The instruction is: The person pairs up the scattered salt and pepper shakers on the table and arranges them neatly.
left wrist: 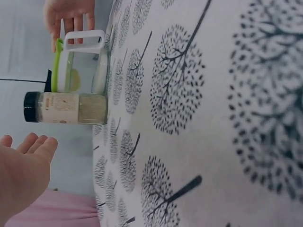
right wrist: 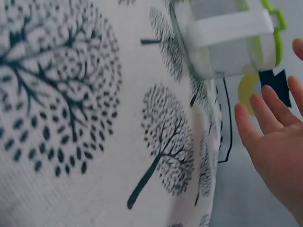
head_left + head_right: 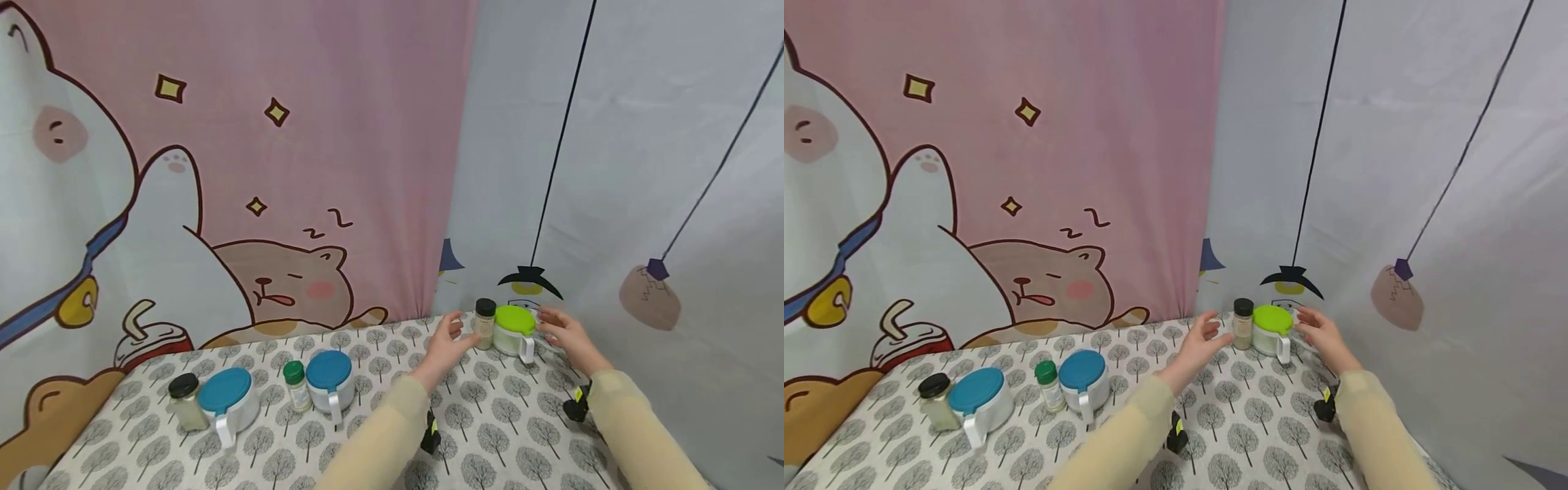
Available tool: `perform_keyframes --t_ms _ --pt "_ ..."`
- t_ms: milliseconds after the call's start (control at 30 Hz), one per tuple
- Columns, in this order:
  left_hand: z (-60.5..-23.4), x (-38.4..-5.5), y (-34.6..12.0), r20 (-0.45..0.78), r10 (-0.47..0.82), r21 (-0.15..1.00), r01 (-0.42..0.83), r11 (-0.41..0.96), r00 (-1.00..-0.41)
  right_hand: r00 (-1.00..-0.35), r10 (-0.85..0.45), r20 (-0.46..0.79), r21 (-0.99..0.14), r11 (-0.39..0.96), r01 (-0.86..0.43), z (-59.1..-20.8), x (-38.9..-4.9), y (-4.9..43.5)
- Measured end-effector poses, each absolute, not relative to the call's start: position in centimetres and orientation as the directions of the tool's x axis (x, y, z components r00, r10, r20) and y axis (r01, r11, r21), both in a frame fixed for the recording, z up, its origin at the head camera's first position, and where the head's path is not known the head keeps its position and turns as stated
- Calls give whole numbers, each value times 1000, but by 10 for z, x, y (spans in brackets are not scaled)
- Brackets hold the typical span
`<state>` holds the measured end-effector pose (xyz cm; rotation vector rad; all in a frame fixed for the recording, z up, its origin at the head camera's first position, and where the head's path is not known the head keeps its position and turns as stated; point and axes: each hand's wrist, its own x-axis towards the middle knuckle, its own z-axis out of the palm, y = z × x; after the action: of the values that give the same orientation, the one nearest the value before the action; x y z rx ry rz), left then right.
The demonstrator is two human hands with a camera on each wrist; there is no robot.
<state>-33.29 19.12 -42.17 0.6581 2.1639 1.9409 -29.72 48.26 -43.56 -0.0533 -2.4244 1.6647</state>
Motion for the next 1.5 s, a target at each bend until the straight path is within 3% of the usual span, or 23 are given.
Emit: perform_keyframes --t_ms 300,733,1167,1500 --pt "-427 -339 206 138 388 982 177 67 -911 -999 -39 11 -983 184 -18 -456 -304 489" --pt "-428 -352 213 104 374 986 144 81 -922 -994 -96 59 -990 125 -71 -462 -325 474" --pt "-434 -368 223 118 329 980 163 111 -937 -995 -68 76 -977 196 -88 -467 -342 470" --pt "-432 -363 246 107 356 983 153 103 -928 -996 -46 80 -968 236 -89 -477 -335 486"
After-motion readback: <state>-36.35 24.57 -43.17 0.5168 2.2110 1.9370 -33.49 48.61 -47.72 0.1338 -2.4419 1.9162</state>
